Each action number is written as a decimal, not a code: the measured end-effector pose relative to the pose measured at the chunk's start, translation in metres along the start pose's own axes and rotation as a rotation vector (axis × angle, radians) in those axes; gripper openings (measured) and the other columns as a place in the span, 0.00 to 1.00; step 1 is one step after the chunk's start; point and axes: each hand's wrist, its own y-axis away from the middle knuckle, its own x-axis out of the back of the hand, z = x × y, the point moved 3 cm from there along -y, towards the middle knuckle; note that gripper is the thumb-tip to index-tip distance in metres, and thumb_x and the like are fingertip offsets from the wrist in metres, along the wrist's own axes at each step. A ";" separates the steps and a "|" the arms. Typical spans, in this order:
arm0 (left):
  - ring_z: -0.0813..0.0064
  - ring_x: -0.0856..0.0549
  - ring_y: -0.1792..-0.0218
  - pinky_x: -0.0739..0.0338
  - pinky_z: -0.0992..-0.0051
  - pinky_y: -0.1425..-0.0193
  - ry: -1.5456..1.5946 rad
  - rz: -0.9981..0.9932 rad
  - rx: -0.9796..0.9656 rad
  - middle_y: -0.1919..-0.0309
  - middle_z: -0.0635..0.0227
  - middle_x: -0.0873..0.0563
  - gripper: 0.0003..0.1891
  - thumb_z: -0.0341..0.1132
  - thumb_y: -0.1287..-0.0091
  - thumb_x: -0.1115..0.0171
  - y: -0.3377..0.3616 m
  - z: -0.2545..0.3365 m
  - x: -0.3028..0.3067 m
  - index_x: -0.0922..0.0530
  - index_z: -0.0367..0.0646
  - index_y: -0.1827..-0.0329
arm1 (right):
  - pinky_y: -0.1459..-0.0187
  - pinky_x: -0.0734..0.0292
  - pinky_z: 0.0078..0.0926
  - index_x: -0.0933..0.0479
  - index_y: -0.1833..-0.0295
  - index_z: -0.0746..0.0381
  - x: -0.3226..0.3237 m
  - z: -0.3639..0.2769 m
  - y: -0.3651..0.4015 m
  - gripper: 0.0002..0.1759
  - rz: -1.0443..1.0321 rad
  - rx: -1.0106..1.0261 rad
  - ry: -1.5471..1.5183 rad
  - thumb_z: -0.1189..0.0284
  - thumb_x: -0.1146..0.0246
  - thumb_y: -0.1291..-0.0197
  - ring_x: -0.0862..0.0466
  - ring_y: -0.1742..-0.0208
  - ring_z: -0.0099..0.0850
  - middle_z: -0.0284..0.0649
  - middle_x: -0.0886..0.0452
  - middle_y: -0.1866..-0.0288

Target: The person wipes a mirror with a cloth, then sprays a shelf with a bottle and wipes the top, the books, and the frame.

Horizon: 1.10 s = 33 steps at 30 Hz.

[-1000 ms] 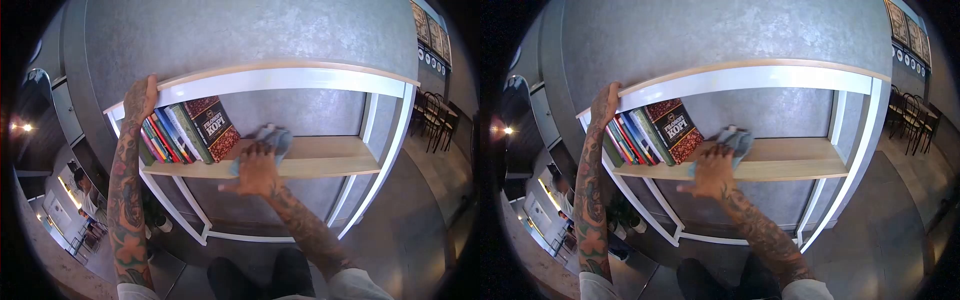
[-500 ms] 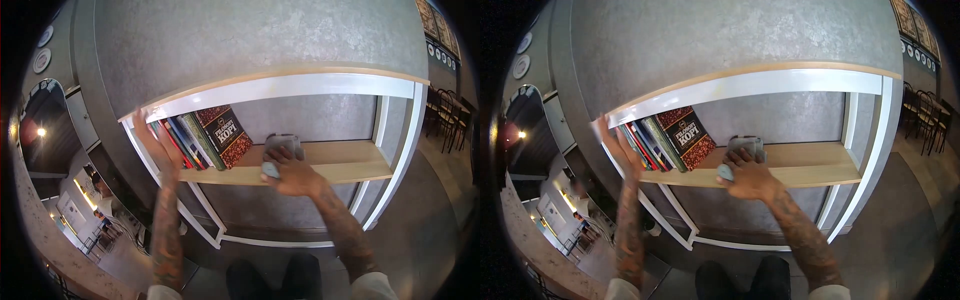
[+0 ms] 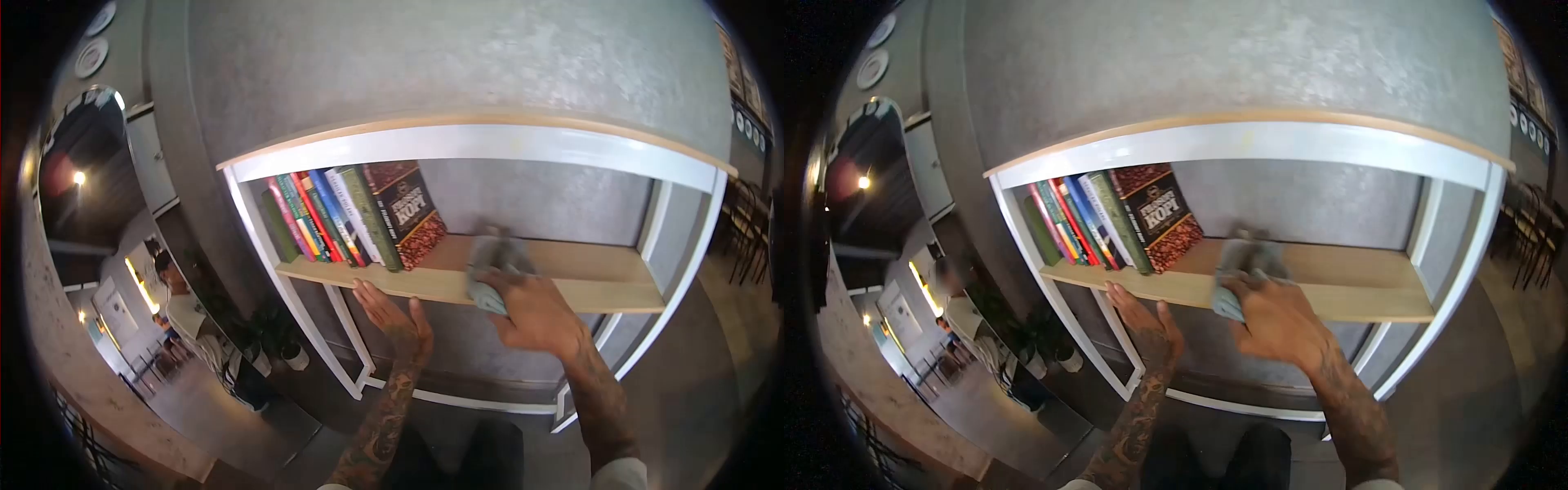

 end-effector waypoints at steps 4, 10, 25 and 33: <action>0.33 0.53 0.18 0.59 0.44 0.17 0.026 -0.058 0.016 0.20 0.32 0.50 0.42 0.52 0.20 0.53 0.006 -0.010 -0.003 0.52 0.22 0.20 | 0.52 0.16 0.45 0.16 0.51 0.67 -0.028 -0.038 -0.028 0.20 0.044 -0.185 0.471 0.70 0.32 0.50 0.11 0.52 0.48 0.54 0.15 0.49; 0.40 0.50 0.17 0.60 0.48 0.16 0.172 0.077 0.045 0.20 0.36 0.44 0.34 0.43 0.19 0.57 0.006 -0.080 0.023 0.48 0.24 0.19 | 0.67 0.15 0.43 0.13 0.70 0.63 -0.121 -0.086 -0.149 0.08 -0.039 -0.180 0.482 0.70 0.34 0.51 0.10 0.67 0.47 0.49 0.12 0.64; 0.62 0.27 0.30 0.36 0.63 0.24 1.287 0.137 0.783 0.30 0.59 0.26 0.28 0.51 0.16 0.57 0.041 -0.369 0.043 0.34 0.39 0.24 | 0.59 0.15 0.46 0.13 0.61 0.65 -0.220 -0.255 -0.310 0.09 -0.224 0.201 0.193 0.73 0.35 0.44 0.11 0.59 0.56 0.54 0.12 0.63; 0.62 0.20 0.36 0.32 0.60 0.26 1.373 0.532 1.025 0.39 0.57 0.18 0.40 0.68 0.23 0.59 0.007 -0.220 0.243 0.28 0.39 0.28 | 0.37 0.23 0.49 0.29 0.36 0.67 -0.284 -0.250 -0.174 0.31 -0.096 0.734 -0.244 0.75 0.34 0.47 0.21 0.35 0.59 0.64 0.24 0.35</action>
